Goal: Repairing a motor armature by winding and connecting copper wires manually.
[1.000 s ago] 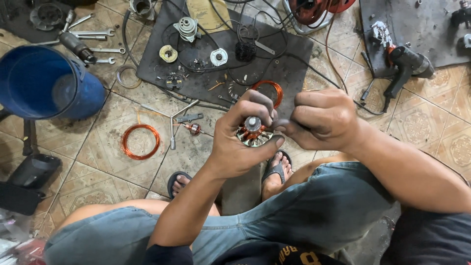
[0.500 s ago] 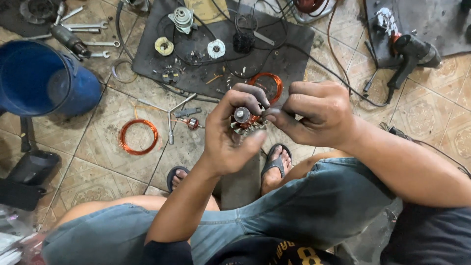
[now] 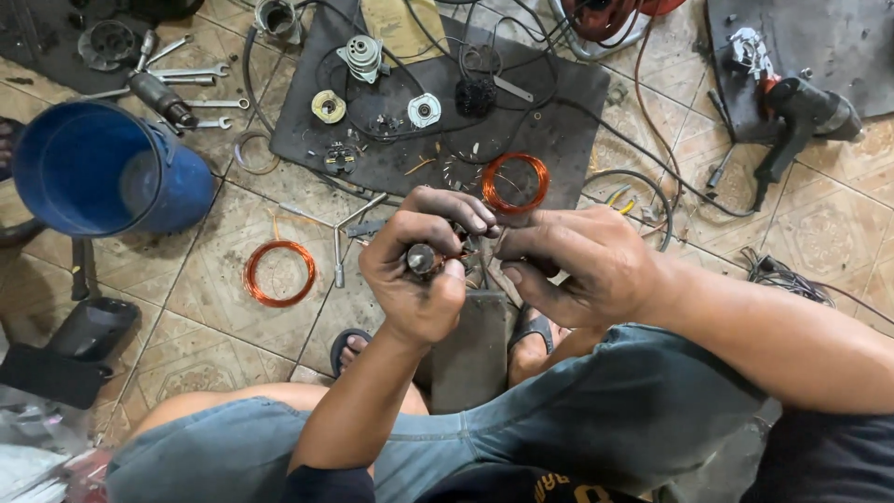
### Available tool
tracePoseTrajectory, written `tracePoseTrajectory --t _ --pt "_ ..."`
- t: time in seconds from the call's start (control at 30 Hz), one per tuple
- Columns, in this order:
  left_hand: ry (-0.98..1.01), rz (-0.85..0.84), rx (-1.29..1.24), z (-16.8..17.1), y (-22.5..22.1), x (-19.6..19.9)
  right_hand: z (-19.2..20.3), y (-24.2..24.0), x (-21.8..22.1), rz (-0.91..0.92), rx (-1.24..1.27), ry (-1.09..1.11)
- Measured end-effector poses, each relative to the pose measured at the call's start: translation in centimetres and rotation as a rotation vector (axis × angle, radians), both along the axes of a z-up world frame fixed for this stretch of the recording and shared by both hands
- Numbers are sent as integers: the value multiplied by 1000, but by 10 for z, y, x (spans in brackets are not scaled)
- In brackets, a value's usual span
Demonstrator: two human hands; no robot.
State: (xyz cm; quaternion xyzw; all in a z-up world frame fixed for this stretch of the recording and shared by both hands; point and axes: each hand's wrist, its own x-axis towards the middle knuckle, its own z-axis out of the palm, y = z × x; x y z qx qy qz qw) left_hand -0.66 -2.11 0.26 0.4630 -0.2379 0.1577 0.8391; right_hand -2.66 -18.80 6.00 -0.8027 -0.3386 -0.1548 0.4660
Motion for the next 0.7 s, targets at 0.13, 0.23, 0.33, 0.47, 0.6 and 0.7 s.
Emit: tracePoseTrajectory --t 0.13,0.23,0.33,0.47,0.6,0.7 --pt "-7 18 18 0 2 1 -1 1 4 40 -5 -28" --pt "-8 24 13 0 2 3 -1 1 4 58 -11 -38" --pt "-1 -8 9 0 3 6 0 2 2 39 24 -11" --pt "-70 21 73 3 6 11 2 1 3 36 11 0" --pt "-116 51 121 6 8 12 0 -3 7 72 -23 -30" --pt "-111 33 120 8 9 12 -6 -8 10 101 -27 -44"
